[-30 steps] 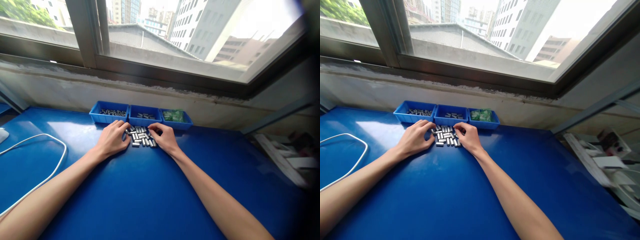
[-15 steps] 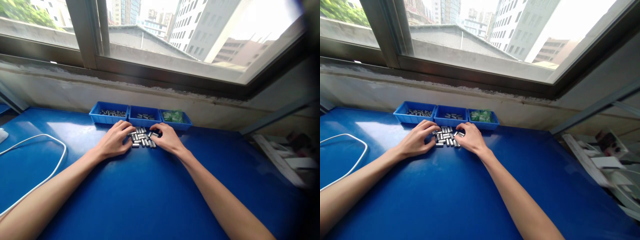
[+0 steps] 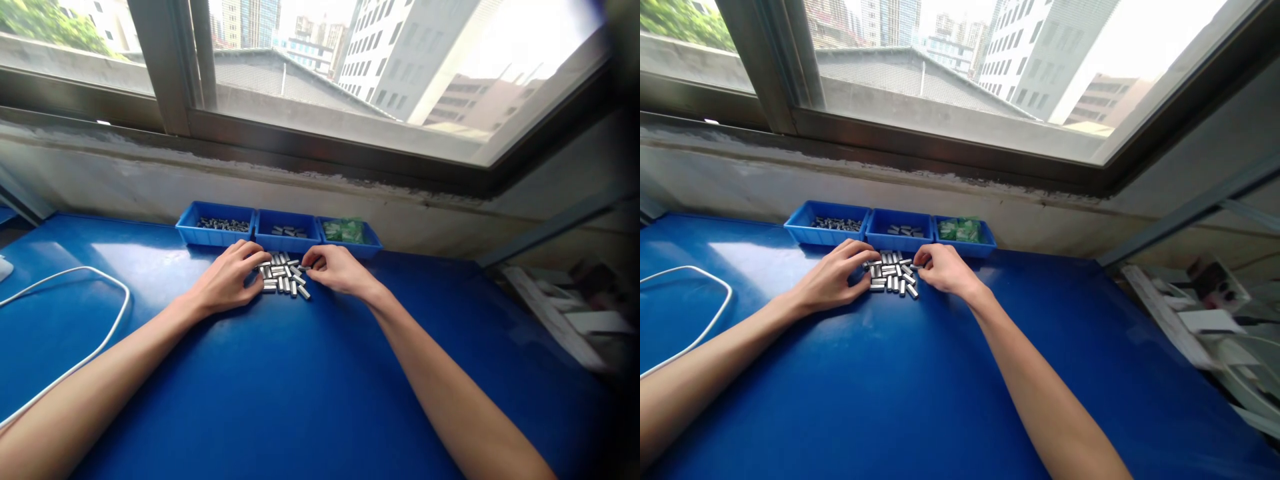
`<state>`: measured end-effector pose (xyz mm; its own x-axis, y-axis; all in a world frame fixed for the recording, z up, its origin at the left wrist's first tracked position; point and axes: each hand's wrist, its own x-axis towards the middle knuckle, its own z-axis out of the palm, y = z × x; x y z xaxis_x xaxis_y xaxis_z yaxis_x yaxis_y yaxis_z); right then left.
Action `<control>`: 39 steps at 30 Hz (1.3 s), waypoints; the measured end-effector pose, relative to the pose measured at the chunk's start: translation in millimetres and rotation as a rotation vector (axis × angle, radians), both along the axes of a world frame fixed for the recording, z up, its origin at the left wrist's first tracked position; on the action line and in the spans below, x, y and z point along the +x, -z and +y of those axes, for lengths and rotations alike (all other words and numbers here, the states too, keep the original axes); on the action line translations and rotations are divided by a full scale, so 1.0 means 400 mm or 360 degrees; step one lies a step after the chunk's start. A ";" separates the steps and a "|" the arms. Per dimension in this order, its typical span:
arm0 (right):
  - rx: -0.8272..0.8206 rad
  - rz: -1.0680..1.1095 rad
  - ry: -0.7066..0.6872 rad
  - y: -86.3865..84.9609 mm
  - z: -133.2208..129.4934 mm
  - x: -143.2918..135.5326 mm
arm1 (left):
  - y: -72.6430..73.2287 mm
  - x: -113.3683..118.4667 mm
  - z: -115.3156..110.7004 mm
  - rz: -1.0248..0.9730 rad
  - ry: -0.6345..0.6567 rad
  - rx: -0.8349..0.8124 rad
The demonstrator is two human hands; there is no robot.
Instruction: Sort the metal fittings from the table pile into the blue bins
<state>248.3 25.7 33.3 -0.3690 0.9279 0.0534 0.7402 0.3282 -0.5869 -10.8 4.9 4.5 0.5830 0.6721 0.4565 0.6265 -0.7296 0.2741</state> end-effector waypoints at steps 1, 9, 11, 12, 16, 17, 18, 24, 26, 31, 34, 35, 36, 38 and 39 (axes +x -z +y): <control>0.0001 0.0025 -0.0005 -0.001 0.000 0.001 | 0.001 0.000 0.001 -0.0006 0.0002 0.0005; -0.0076 0.0112 -0.0097 -0.012 0.005 0.018 | 0.005 -0.001 0.005 -0.0033 0.0050 0.0018; -0.0140 0.0200 -0.0087 -0.014 0.010 0.023 | 0.006 -0.001 0.005 -0.0029 0.0048 0.0020; -0.0156 0.0239 -0.0069 -0.014 0.012 0.026 | 0.007 -0.001 0.005 -0.0027 0.0047 0.0020; -0.0157 0.0295 0.0010 -0.010 0.020 0.031 | 0.009 -0.001 0.005 -0.0024 0.0048 0.0017; -0.0161 0.0280 0.0014 -0.009 0.020 0.031 | 0.009 -0.002 0.005 -0.0024 0.0048 0.0014; -0.0169 0.0254 0.0012 -0.010 0.020 0.031 | 0.009 -0.002 0.005 -0.0025 0.0048 0.0013; 0.0045 -0.0107 0.0073 -0.034 -0.001 0.019 | 0.011 -0.003 0.006 -0.0021 0.0048 0.0017; 0.0142 -0.0287 0.0069 -0.039 -0.013 0.012 | 0.010 -0.003 0.006 -0.0019 0.0048 0.0022; 0.0230 -0.0645 -0.0012 -0.038 -0.036 -0.008 | 0.009 -0.004 0.007 -0.0019 0.0049 0.0042; 0.0257 -0.0737 -0.0041 -0.038 -0.036 -0.010 | 0.009 -0.003 0.007 -0.0013 0.0051 0.0047; 0.0266 -0.0748 -0.0044 -0.039 -0.034 -0.010 | 0.009 -0.003 0.008 -0.0016 0.0052 0.0049; 0.0274 -0.0758 -0.0047 -0.039 -0.032 -0.009 | 0.009 -0.002 0.008 -0.0021 0.0052 0.0050; 0.0289 -0.0783 -0.0058 -0.042 -0.029 -0.008 | 0.010 -0.003 0.007 -0.0027 0.0050 0.0056; 0.0300 -0.0790 -0.0063 -0.043 -0.029 -0.009 | 0.010 -0.003 0.007 -0.0027 0.0048 0.0058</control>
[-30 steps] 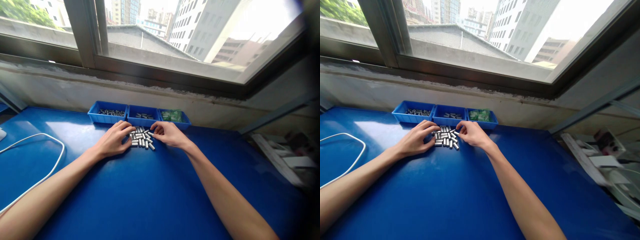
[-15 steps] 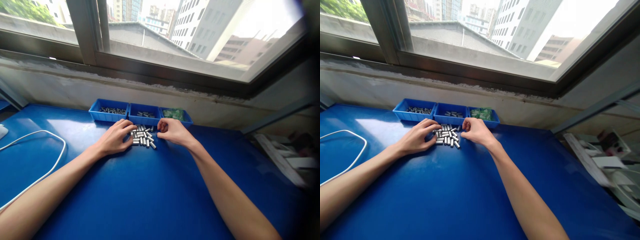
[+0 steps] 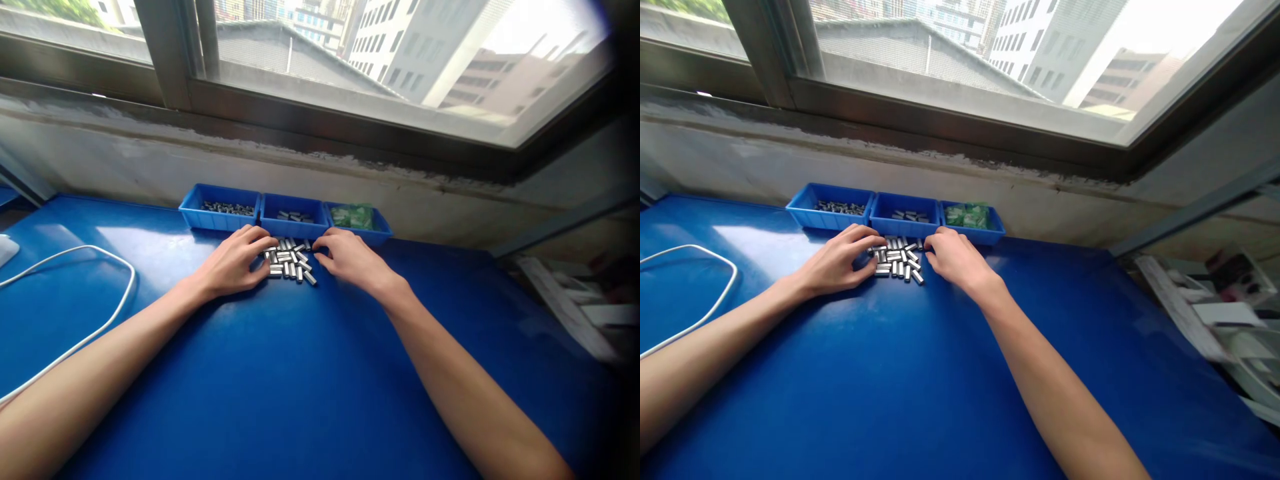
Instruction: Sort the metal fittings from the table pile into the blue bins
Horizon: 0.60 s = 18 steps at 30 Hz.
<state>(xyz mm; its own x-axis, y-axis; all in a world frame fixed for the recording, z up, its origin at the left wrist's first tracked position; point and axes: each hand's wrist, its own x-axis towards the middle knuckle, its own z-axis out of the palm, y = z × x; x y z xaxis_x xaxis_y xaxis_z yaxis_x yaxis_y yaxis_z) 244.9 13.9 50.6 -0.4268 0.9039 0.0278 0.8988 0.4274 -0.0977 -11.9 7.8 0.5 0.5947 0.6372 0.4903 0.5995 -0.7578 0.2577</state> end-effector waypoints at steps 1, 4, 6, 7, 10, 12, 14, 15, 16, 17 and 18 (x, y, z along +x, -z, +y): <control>0.0015 0.0003 -0.0006 -0.002 -0.001 -0.001 | 0.000 0.000 0.000 0.0001 -0.0002 -0.0001; 0.0084 0.0015 -0.0037 -0.007 -0.010 -0.009 | 0.000 -0.001 -0.001 0.0004 -0.0011 -0.0002; 0.0104 -0.0046 -0.0053 -0.008 -0.015 -0.015 | -0.001 0.000 -0.002 0.0004 -0.0015 -0.0002; 0.0097 -0.0090 -0.0056 -0.007 -0.017 -0.017 | -0.001 0.000 -0.002 0.0005 -0.0014 -0.0002; 0.0068 -0.0153 -0.0033 -0.003 -0.015 -0.017 | -0.002 0.001 -0.003 0.0006 -0.0008 -0.0007; 0.0059 -0.0132 -0.0031 0.000 -0.009 -0.012 | -0.002 0.000 -0.003 0.0006 -0.0006 -0.0013; 0.0053 -0.0106 -0.0035 0.002 -0.002 -0.006 | -0.002 0.000 -0.002 0.0001 -0.0006 -0.0020; 0.0045 -0.0095 -0.0038 0.001 0.000 -0.003 | -0.002 -0.001 -0.002 -0.0001 -0.0008 -0.0025; 0.0036 -0.0084 -0.0039 0.001 0.002 0.000 | -0.002 -0.001 -0.002 -0.0004 -0.0010 -0.0029; 0.0028 -0.0072 -0.0040 0.001 0.004 0.002 | -0.002 -0.001 -0.002 -0.0006 -0.0012 -0.0032; 0.0021 -0.0058 -0.0043 0.000 0.005 0.003 | -0.002 -0.002 -0.002 -0.0008 -0.0013 -0.0035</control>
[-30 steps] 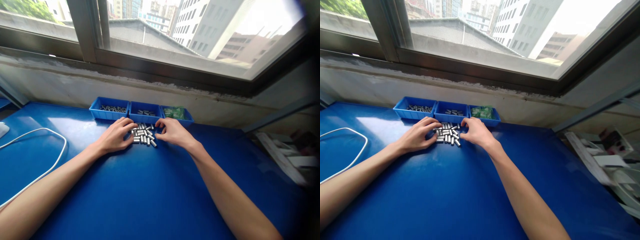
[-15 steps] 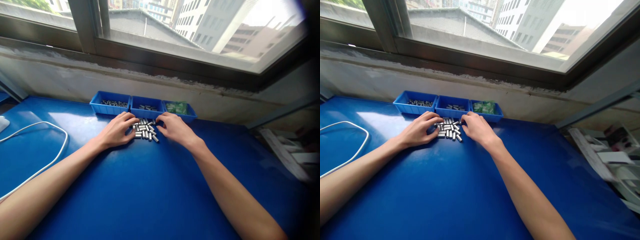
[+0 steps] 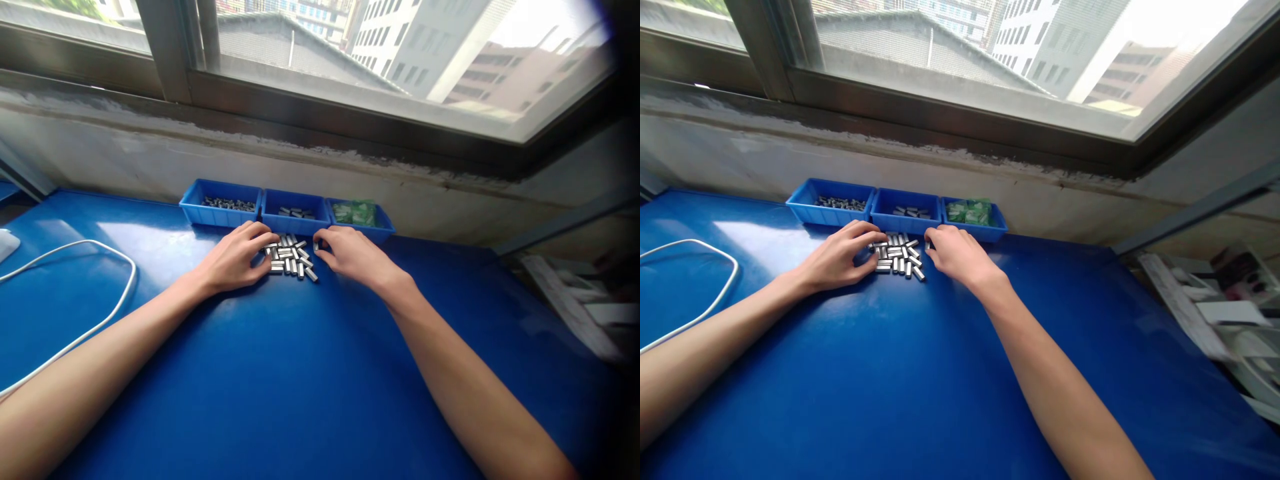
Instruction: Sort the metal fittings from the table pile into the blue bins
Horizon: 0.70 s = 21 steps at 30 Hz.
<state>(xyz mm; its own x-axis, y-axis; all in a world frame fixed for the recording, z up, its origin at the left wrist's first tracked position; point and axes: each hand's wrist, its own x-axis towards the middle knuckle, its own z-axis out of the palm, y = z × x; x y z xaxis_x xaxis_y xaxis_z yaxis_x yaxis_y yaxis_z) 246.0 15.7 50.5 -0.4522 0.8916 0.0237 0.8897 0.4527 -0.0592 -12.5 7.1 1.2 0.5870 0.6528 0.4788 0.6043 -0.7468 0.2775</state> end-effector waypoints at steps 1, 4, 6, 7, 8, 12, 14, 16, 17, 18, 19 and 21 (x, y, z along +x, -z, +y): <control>-0.0003 0.0017 -0.0004 0.000 0.001 0.001 | 0.000 0.000 0.000 -0.0001 -0.0002 -0.0002; -0.0017 0.0076 0.0004 0.003 0.004 0.000 | 0.001 0.000 0.000 -0.0003 0.0001 -0.0006; -0.0041 0.0142 0.0026 0.006 0.006 -0.001 | 0.001 0.001 0.001 -0.0005 0.0002 -0.0004; -0.0057 0.0184 0.0034 0.007 0.007 0.000 | 0.002 0.001 0.001 -0.0005 0.0000 -0.0002; -0.0073 0.0234 0.0034 0.008 0.008 0.000 | 0.002 0.000 0.001 -0.0005 -0.0001 0.0000; -0.0183 0.0586 0.0007 0.001 0.006 0.002 | 0.005 0.000 0.002 0.0000 -0.0005 0.0005; -0.0307 0.0866 0.0001 -0.008 0.003 0.000 | 0.006 0.000 0.003 -0.0001 -0.0001 0.0004; -0.0490 0.1170 0.0006 -0.017 0.002 -0.002 | 0.008 0.000 0.003 -0.0007 0.0002 -0.0001; -0.0585 0.1325 0.0014 -0.021 0.002 -0.003 | 0.008 0.001 0.003 -0.0013 0.0001 -0.0004; -0.0660 0.1478 0.0025 -0.023 0.004 -0.002 | 0.008 0.001 0.003 -0.0013 0.0001 -0.0007; -0.0702 0.1623 0.0043 -0.023 0.006 -0.001 | 0.009 0.001 0.002 -0.0013 -0.0001 -0.0009; -0.0676 0.1864 0.0102 -0.020 0.013 0.002 | 0.009 0.001 0.002 -0.0014 0.0000 -0.0012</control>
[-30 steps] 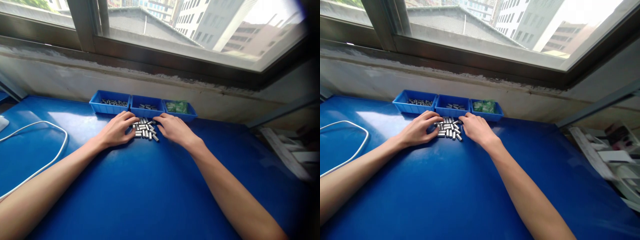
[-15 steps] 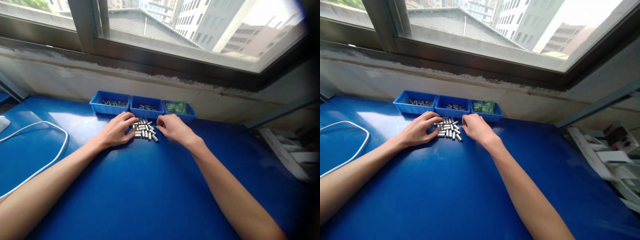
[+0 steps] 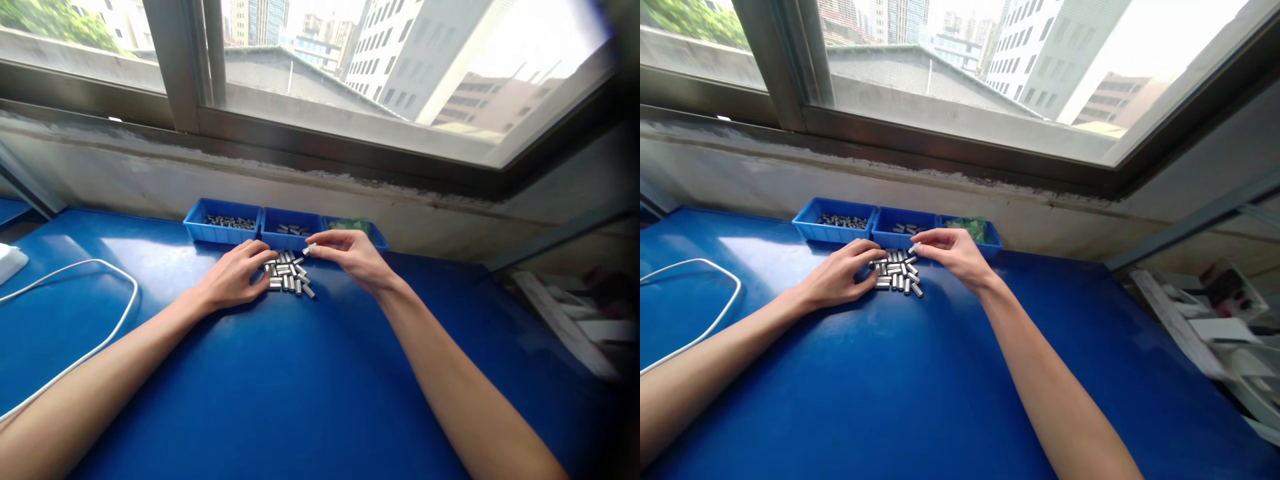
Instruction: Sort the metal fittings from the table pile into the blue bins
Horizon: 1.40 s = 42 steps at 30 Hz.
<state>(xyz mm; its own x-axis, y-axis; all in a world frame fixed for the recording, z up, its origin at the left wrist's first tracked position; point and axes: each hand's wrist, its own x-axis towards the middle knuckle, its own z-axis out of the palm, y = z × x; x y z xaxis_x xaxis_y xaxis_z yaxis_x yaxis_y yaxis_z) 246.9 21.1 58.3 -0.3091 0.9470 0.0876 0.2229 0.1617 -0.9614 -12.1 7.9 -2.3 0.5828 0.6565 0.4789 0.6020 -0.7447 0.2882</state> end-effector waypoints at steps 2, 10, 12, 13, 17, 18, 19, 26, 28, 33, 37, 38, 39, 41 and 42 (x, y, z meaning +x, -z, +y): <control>0.0019 0.0142 0.0161 0.010 0.010 0.003 | 0.000 0.000 0.000 -0.0011 0.0005 -0.0003; 0.0037 0.0442 0.0495 0.044 0.031 0.000 | -0.001 0.000 0.000 -0.0027 0.0011 -0.0004; 0.0113 0.0423 0.0475 0.039 0.028 -0.003 | -0.001 0.000 -0.001 -0.0023 0.0011 -0.0006; 0.0160 0.0395 0.0465 0.034 0.025 -0.005 | -0.002 0.000 -0.001 -0.0020 0.0012 -0.0007; 0.0293 0.0069 0.0343 0.016 0.010 -0.009 | -0.001 0.000 0.000 -0.0007 0.0013 -0.0009; 0.0314 -0.0076 0.0282 0.015 0.006 -0.009 | -0.001 0.000 0.001 -0.0005 0.0011 -0.0007; 0.0347 -0.0241 0.0213 0.015 0.003 -0.010 | 0.000 0.000 0.001 -0.0005 0.0008 -0.0004; 0.0770 -0.1102 -0.0291 0.054 0.000 -0.007 | -0.003 -0.001 -0.001 -0.0007 0.0006 -0.0007; 0.0784 -0.1177 -0.0339 0.060 0.003 -0.002 | -0.004 0.000 -0.001 -0.0004 0.0005 -0.0014; 0.0804 -0.1282 -0.0359 0.058 0.013 0.015 | -0.005 0.001 -0.001 0.0000 0.0000 -0.0016; 0.0844 -0.1357 -0.0338 0.050 0.016 0.024 | -0.005 0.000 -0.002 0.0003 -0.0009 -0.0014; 0.0848 -0.1361 -0.0337 0.048 0.016 0.026 | -0.005 -0.001 -0.001 0.0007 -0.0013 -0.0012; 0.0848 -0.1360 -0.0339 0.047 0.016 0.027 | -0.004 -0.001 -0.001 0.0010 -0.0016 -0.0008; 0.0840 -0.1344 -0.0341 0.045 0.018 0.031 | -0.003 -0.002 0.000 0.0012 -0.0017 -0.0001; 0.0834 -0.1334 -0.0339 0.044 0.020 0.033 | -0.002 -0.002 0.000 0.0012 -0.0016 0.0001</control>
